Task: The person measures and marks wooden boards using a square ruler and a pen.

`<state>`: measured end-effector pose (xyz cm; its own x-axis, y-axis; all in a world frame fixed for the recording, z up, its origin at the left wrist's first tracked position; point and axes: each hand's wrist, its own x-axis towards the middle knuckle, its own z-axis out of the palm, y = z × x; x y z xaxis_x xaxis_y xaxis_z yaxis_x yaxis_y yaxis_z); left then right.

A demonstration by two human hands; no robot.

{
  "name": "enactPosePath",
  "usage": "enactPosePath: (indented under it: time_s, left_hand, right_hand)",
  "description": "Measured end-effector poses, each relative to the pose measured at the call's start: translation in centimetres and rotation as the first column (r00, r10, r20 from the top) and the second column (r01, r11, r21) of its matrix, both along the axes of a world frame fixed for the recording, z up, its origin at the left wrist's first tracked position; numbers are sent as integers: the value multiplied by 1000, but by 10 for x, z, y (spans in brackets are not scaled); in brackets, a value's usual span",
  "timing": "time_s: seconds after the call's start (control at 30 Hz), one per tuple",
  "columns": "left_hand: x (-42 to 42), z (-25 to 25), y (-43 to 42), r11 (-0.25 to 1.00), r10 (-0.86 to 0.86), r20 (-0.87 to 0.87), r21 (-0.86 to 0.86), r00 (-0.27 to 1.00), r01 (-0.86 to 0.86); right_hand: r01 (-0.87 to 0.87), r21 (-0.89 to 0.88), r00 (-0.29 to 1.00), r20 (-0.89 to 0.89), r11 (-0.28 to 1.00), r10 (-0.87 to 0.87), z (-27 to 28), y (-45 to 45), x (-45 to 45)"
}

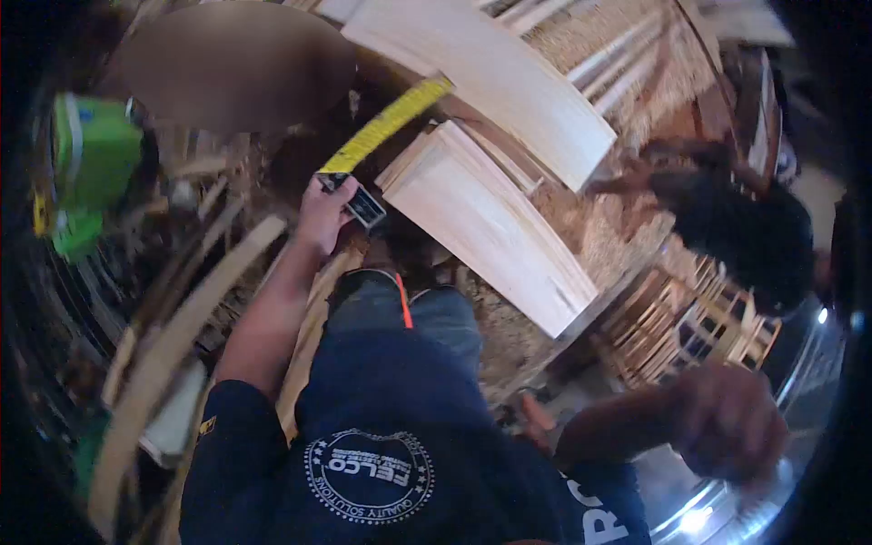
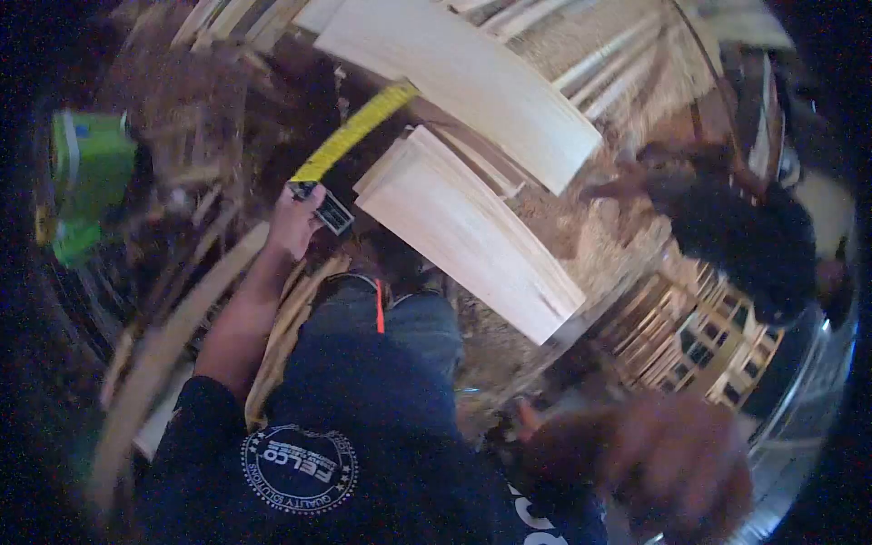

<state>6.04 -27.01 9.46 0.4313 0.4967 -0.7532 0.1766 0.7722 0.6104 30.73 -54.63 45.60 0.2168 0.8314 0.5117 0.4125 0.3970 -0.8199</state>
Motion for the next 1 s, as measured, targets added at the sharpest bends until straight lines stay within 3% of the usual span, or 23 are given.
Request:
enactPosePath:
  time_s: [0.03,0.1,0.2,0.3,0.4,0.43,0.5,0.53,0.57,0.63,0.67,0.7,0.77,0.8,0.83,0.9,0.93,0.97,1.0]
  left_hand:
    - [12,-5,14,1000,-9,76,5,997,9]
    - [40,0,26,998,-49,23,27,999,49]
    - [119,-18,42,999,-49,167,12,985,48]
    - [208,-32,45,999,42,120,-20,992,-40]
    - [260,-66,57,993,-96,178,-49,979,106]
    - [271,-61,57,975,-214,111,-42,971,220]
    - [278,-54,49,930,-336,-84,131,938,345]
    - [268,-70,58,898,-409,-94,133,908,419]
    - [255,-101,77,864,-475,-99,138,874,485]
    - [237,-85,60,608,-515,-412,443,752,659]
    - [213,-51,26,268,-346,-668,603,659,752]
    - [194,-41,12,188,-374,-697,589,612,786]
    - [146,-66,-1,243,-578,-536,606,615,757]
    - [134,-46,-16,218,-624,-568,533,537,817]
    - [121,-41,-28,165,-596,-622,523,507,836]
    - [104,-36,-49,75,-513,-724,497,461,865]
    - [101,-34,-56,79,-480,-738,503,475,861]
    - [97,-30,-63,83,-444,-751,509,489,857]
    - [94,-28,-71,88,-407,-764,513,501,854]
  right_hand:
    - [46,6,999,-24,999,-45,13,-16,-6]
    - [155,11,986,-61,988,-154,24,-46,-27]
    - [318,8,944,-99,948,-316,25,-72,-53]
    - [458,-8,881,-133,889,-455,24,-85,-77]
    - [553,-20,822,-155,833,-549,27,-95,-98]
    - [573,-24,805,-168,819,-568,30,-98,-102]
    - [605,-28,777,-198,796,-598,30,-103,-108]
    - [615,-22,767,-217,788,-604,31,-107,-109]
    - [619,-17,762,-228,786,-605,32,-112,-109]
    - [622,-1,756,-259,783,-600,32,-121,-108]
    - [619,6,755,-279,785,-593,32,-125,-105]
    - [616,15,753,-307,788,-582,32,-129,-101]
    - [640,29,710,-403,768,-577,28,-138,-85]
    - [657,21,673,-467,754,-574,20,-141,-76]
    - [707,-31,574,-558,707,-599,6,-143,-64]
    - [801,-290,209,-683,523,-699,-44,-147,-39]
    - [778,-493,-1,-620,389,-784,-82,-154,-30]
    - [675,-709,-111,-372,205,-921,-127,-166,-23]
    - [499,-867,-72,-40,-1,-997,-172,-185,-24]
